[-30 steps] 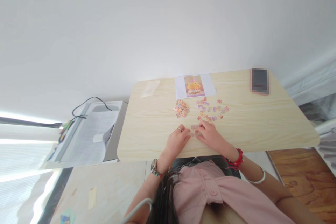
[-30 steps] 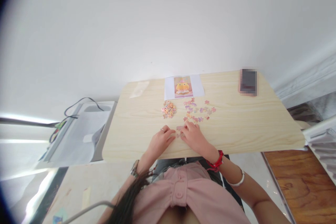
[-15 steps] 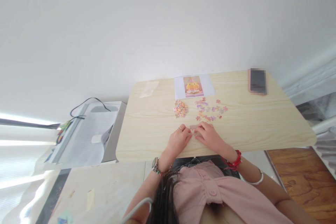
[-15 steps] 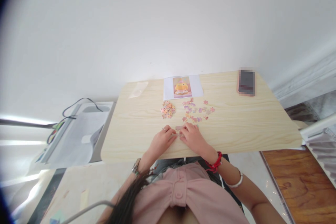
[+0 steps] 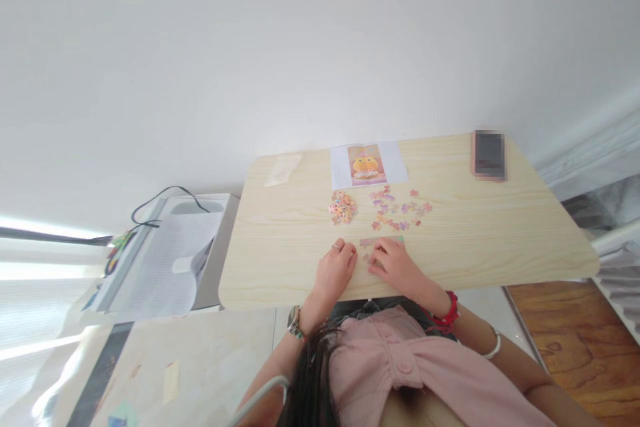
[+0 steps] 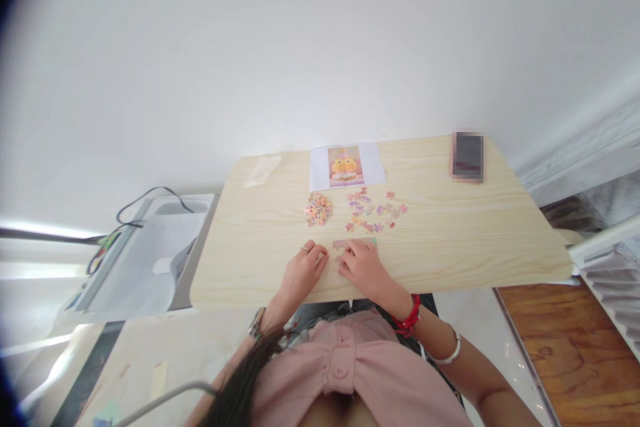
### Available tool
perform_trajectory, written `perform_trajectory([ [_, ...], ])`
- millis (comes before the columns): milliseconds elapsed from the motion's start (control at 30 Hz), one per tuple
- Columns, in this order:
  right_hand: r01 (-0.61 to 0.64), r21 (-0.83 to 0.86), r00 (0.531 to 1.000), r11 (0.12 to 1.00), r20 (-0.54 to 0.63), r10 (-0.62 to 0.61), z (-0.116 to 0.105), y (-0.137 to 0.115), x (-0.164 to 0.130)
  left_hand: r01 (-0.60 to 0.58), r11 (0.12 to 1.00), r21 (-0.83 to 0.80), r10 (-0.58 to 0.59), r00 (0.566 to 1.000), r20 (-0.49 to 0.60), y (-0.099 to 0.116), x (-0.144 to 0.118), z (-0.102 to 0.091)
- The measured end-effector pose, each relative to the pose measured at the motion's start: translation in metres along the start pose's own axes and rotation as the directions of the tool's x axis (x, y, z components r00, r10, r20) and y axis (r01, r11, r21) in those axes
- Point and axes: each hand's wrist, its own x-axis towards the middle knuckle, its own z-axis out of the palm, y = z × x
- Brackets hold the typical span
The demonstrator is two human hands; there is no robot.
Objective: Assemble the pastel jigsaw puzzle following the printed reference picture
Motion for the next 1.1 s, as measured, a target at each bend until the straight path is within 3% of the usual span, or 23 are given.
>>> perform_trajectory([
  [100,-0.025,0.016,1.000,1.000,-0.018,0.025,-0.001,0.004,0.000,-0.016,0.999,-0.036,0.015,1.000,-0.024,-0.003,-0.003,0.002],
  [267,-0.010,0.029,1.000,1.000,0.019,0.010,0.001,0.005,0.001,-0.130,0.991,-0.035,0.131,0.991,0.028,0.000,-0.003,0.006],
  [500,0.021,-0.054,0.999,0.998,0.025,-0.020,-0.001,0.005,-0.001,-0.132,0.991,-0.016,0.133,0.989,0.066,0.007,0.003,0.003],
  [700,-0.078,-0.111,0.988,0.991,-0.141,0.062,-0.018,0.027,-0.008,-0.137,0.990,-0.029,0.137,0.990,0.025,0.012,0.006,-0.002],
  [900,-0.258,-0.181,0.920,0.949,-0.344,0.185,-0.040,0.056,-0.015,-0.185,0.982,-0.030,0.185,0.983,0.009,0.020,0.014,-0.004],
  [1100,-0.356,-0.201,0.878,0.913,-0.406,0.253,-0.043,0.070,-0.023,-0.210,0.977,-0.016,0.211,0.977,0.015,0.024,0.020,-0.006],
])
